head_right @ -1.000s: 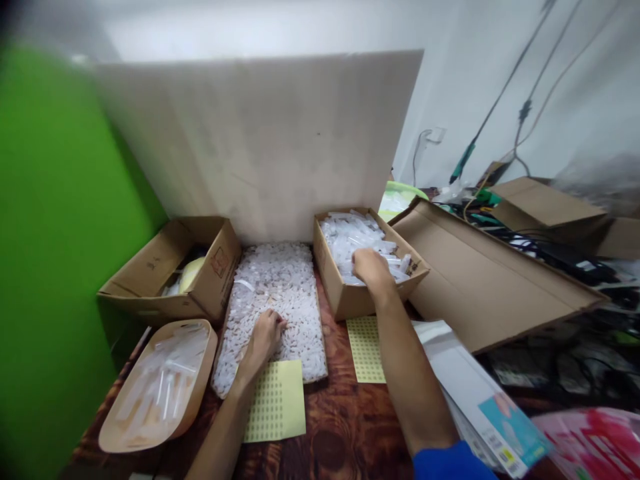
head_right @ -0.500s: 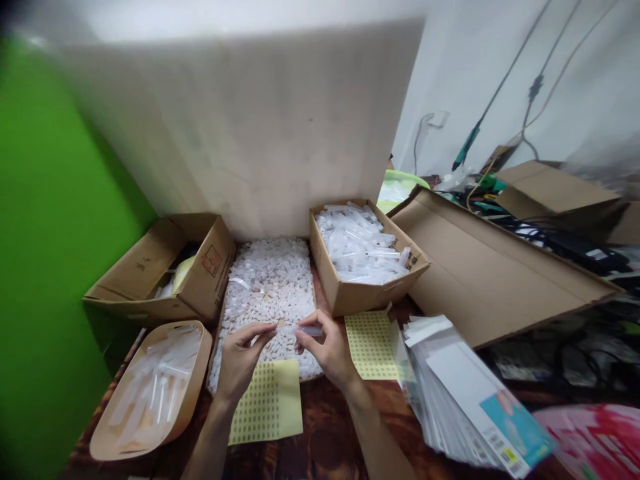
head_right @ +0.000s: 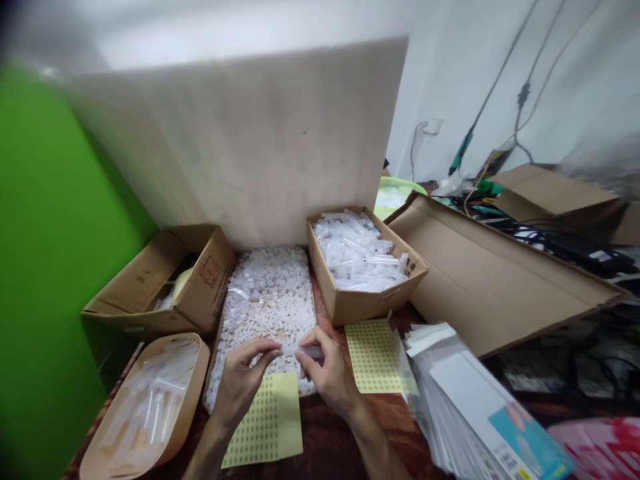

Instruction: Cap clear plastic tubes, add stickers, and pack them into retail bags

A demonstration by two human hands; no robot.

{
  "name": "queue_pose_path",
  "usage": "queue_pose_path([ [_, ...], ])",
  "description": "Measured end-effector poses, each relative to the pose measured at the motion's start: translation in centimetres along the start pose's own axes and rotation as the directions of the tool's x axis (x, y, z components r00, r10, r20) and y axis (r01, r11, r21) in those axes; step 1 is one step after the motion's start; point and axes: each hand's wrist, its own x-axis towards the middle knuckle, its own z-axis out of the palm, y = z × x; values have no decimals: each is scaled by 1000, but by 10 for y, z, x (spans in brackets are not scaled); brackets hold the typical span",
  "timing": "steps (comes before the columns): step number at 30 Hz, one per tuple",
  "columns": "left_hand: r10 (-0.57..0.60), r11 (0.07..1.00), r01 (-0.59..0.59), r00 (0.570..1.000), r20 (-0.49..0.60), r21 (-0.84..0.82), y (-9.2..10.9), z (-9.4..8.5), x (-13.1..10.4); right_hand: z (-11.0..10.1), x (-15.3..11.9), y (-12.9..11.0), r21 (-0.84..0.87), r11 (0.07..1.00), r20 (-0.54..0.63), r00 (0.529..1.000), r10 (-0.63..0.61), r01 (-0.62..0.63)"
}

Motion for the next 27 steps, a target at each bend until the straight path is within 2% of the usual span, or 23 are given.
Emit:
queue_pose_path([
  [9, -51, 997, 49, 999, -20, -65, 3, 24, -6, -3, -14, 5, -37, 999, -63, 998, -17, 15],
  [12, -87, 991, 86, 996, 1, -99, -2, 36, -11, -15, -16, 2, -152, 988, -57, 998, -18, 9],
  [14, -93, 989, 104, 991, 99, -109, -11, 43, -11, -29, -16, -7, -334, 943, -18, 1000, -7, 1],
  [16, -62, 998, 67, 972, 227, -17, -26, 46, -4, -42, -15, -18, -587, 809, 16, 1000, 11, 1],
  [18, -49, 979, -6, 963, 265, 203, -45, 43, 12, -51, -13, -25, -815, 579, 7, 999, 52, -24],
  [19, -63, 935, -15, 976, 207, 355, -55, 39, 23, -52, -12, -27, -888, 457, -16, 996, 83, -53],
  [20, -79, 900, 11, 987, 140, 435, -66, 34, 35, -52, -10, -27, -933, 350, -45, 991, 126, -87],
  [22, -95, 853, 55, 994, 51, 519, -86, 24, 59, -47, -8, -22, -968, 203, -101, 967, 232, -149],
  [24, -99, 815, 67, 995, 24, 576, -103, 15, 80, -39, -5, -14, -972, 147, -132, 943, 305, -184],
  [27, -99, 771, 31, 993, 71, 636, -118, 10, 98, -36, -4, -7, -969, 142, -145, 932, 333, -202],
])
